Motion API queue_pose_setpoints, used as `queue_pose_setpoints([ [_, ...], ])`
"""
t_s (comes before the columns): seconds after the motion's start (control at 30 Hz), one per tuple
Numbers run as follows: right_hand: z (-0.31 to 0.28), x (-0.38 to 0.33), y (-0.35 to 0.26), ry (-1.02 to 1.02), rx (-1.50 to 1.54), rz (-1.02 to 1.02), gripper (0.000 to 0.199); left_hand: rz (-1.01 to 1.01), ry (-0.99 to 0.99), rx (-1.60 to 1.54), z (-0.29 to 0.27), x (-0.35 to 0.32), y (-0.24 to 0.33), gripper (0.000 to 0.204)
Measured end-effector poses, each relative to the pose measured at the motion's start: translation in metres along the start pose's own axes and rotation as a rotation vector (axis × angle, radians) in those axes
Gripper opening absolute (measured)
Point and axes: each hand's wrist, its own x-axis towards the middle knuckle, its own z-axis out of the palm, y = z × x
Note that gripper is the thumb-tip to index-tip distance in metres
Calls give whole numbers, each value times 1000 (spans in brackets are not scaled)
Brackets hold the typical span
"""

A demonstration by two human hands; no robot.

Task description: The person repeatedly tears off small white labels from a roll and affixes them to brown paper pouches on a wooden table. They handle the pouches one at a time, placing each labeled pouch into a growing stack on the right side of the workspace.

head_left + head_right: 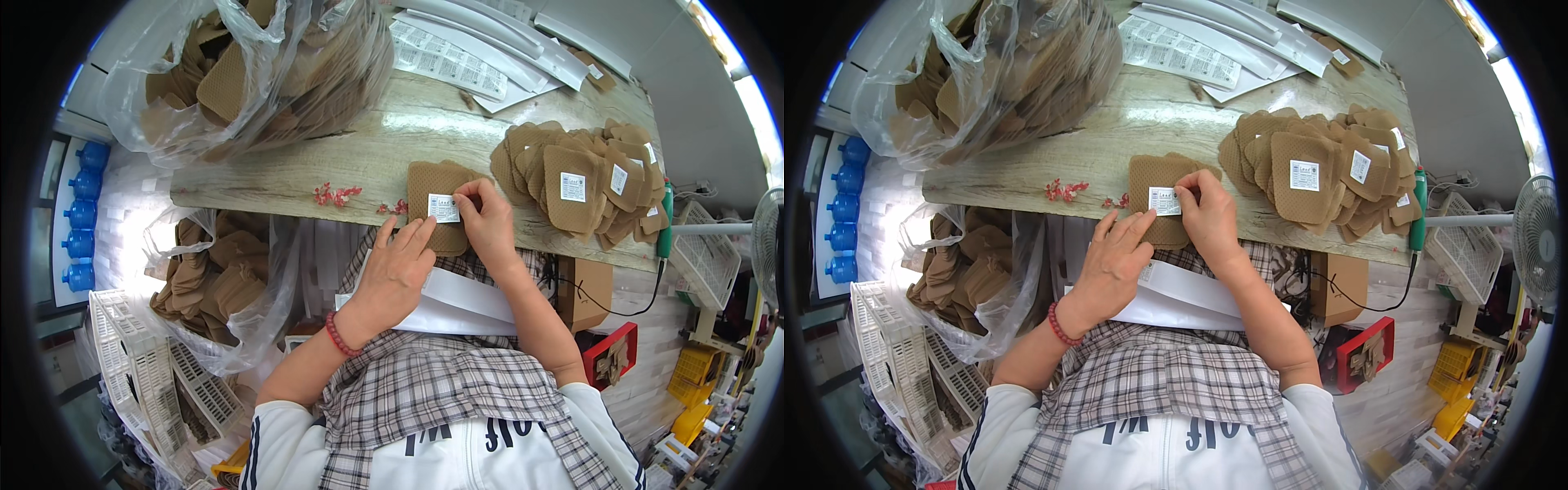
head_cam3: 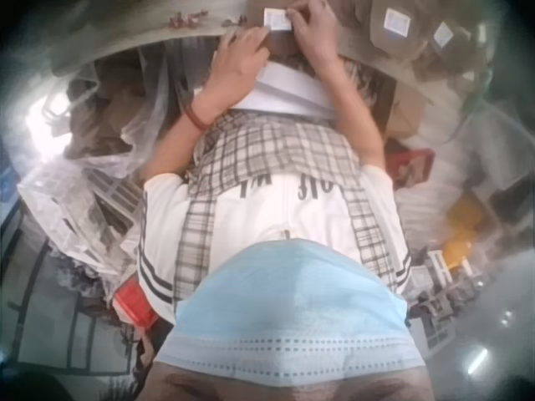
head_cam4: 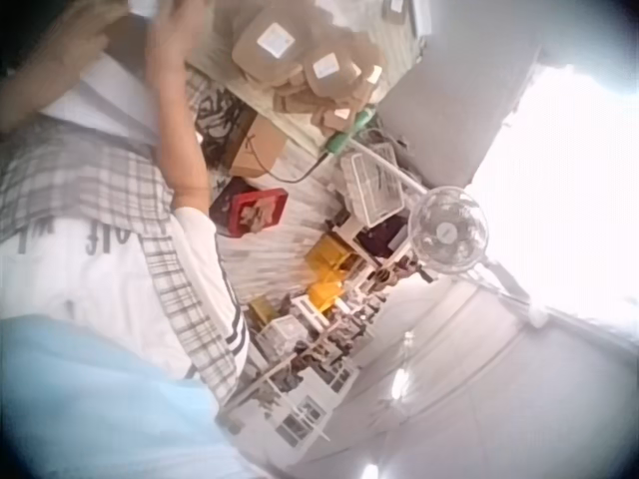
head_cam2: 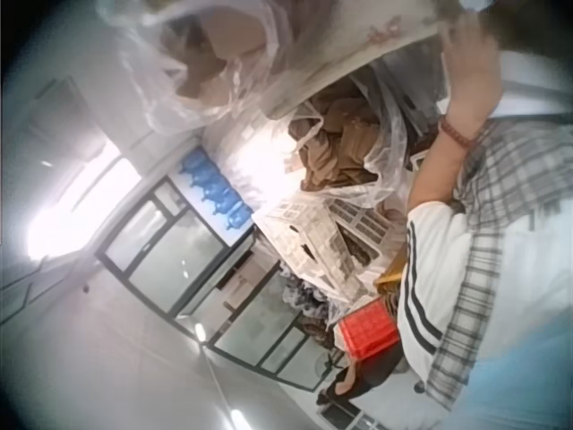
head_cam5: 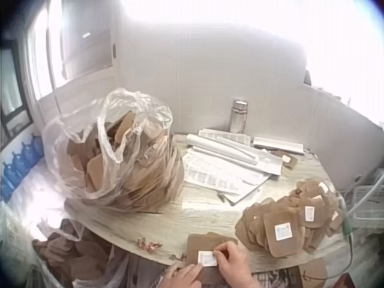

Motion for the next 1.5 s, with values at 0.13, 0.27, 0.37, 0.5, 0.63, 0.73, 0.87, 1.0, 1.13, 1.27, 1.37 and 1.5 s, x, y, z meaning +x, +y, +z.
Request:
queue_pose_setpoints([
  [0.13, 3, -4, 2, 21, -170, -137, 27, 6, -1, 33, 2, -2, 1, 5],
  [0.27, 9, -7, 1, 75, -311, -244, 50, -2, 7, 46, 3, -2, 2, 3],
  [0.37, 10, -8, 5, 92, -273, -261, 42, -8, -17, 40, 3, -1, 3, 3],
  [0.5, 7, -8, 16, 38, 45, -78, 28, 0, -24, 19, 1, -1, 1, 3],
  [0.63, 8, -9, 18, 74, 61, -131, 13, 26, -94, -1, -7, 14, -11, 6],
  [0.73, 7, -9, 15, 103, -64, -311, 11, 27, -164, -43, -12, 28, -19, 6],
  [0.87, -3, -19, 2, 146, -254, -754, 20, 15, -228, -58, -8, 35, -29, 4],
  [1.0, -25, -45, -12, 149, -186, -825, 17, 47, -237, 10, -11, 40, -27, 3],
  [1.13, -44, -40, -27, 289, 339, -245, 9, 62, -161, 82, -18, 28, -12, 4],
  [1.27, -49, -5, -18, -16, 626, 84, 13, 64, -70, 51, -22, 12, 7, 8],
  [1.37, -34, 10, -12, -142, 546, 97, 15, 59, -47, 23, -14, 5, 4, 10],
  [1.5, -8, 17, 15, -140, 432, 85, 14, 36, -59, 16, -10, 3, 4, 10],
])
